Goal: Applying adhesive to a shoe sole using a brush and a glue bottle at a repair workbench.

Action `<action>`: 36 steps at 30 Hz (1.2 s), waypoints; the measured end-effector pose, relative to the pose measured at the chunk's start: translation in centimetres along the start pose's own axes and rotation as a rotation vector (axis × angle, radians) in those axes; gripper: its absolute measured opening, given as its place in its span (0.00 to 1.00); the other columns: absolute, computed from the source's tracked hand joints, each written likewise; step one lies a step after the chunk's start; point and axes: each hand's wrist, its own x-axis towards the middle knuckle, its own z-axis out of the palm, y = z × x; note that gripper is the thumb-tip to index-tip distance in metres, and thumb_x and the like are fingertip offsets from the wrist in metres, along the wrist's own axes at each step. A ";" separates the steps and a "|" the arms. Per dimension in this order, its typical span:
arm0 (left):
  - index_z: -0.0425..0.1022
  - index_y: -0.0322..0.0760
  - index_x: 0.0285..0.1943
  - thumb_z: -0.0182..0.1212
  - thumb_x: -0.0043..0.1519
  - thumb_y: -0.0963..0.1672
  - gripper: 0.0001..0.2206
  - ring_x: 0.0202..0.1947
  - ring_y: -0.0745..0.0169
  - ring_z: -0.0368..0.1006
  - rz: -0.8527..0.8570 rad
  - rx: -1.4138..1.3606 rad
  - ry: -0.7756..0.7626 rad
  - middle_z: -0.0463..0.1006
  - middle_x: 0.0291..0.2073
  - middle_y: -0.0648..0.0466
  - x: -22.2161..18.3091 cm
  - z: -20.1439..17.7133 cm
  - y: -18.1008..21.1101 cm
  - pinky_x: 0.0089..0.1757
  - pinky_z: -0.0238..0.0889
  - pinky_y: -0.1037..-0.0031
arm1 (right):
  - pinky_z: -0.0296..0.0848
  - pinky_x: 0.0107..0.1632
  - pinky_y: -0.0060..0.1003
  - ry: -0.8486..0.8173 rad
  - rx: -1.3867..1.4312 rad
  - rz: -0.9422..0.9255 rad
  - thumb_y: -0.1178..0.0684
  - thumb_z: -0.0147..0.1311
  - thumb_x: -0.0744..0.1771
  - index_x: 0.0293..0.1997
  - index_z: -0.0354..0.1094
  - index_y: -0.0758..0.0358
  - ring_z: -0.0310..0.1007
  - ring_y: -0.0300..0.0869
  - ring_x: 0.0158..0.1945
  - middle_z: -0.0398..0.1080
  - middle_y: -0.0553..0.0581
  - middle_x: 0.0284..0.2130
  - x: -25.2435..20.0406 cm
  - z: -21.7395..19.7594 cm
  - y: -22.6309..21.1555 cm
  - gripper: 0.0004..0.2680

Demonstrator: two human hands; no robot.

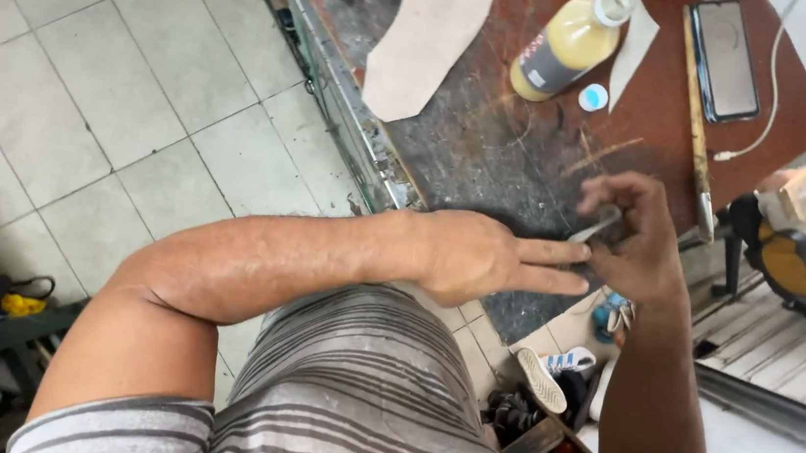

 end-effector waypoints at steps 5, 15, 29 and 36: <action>0.53 0.50 0.79 0.47 0.57 0.32 0.37 0.41 0.27 0.79 0.081 -0.015 0.224 0.53 0.79 0.49 -3.1 1.5 0.5 0.46 0.75 0.39 | 0.75 0.49 0.42 0.059 0.071 0.152 0.70 0.61 0.61 0.52 0.64 0.74 0.80 0.50 0.46 0.74 0.65 0.34 -1.6 -0.3 -3.1 0.16; 0.61 0.37 0.72 0.61 0.69 0.53 0.28 0.58 0.52 0.78 0.353 -0.970 0.910 0.73 0.64 0.46 -13.9 1.5 -6.8 0.60 0.77 0.56 | 0.55 0.25 0.27 -0.280 -0.024 -0.092 0.64 0.61 0.62 0.49 0.62 0.59 0.57 0.30 0.21 0.67 0.47 0.26 11.8 8.6 -14.0 0.14; 0.54 0.32 0.76 0.60 0.65 0.61 0.41 0.61 0.51 0.71 0.106 -1.322 0.649 0.67 0.65 0.43 -30.3 -8.2 -29.5 0.58 0.71 0.53 | 0.60 0.36 0.29 -0.386 -0.179 0.091 0.63 0.61 0.61 0.31 0.56 0.56 0.57 0.36 0.32 0.62 0.49 0.31 43.2 22.4 -7.1 0.12; 0.57 0.38 0.71 0.68 0.57 0.50 0.35 0.51 0.54 0.79 -0.350 -1.122 0.593 0.77 0.54 0.45 -31.8 -12.3 -32.4 0.48 0.78 0.65 | 0.70 0.41 0.31 -0.331 -0.233 0.197 0.66 0.72 0.61 0.34 0.69 0.59 0.69 0.37 0.37 0.71 0.50 0.34 47.0 23.3 -4.8 0.11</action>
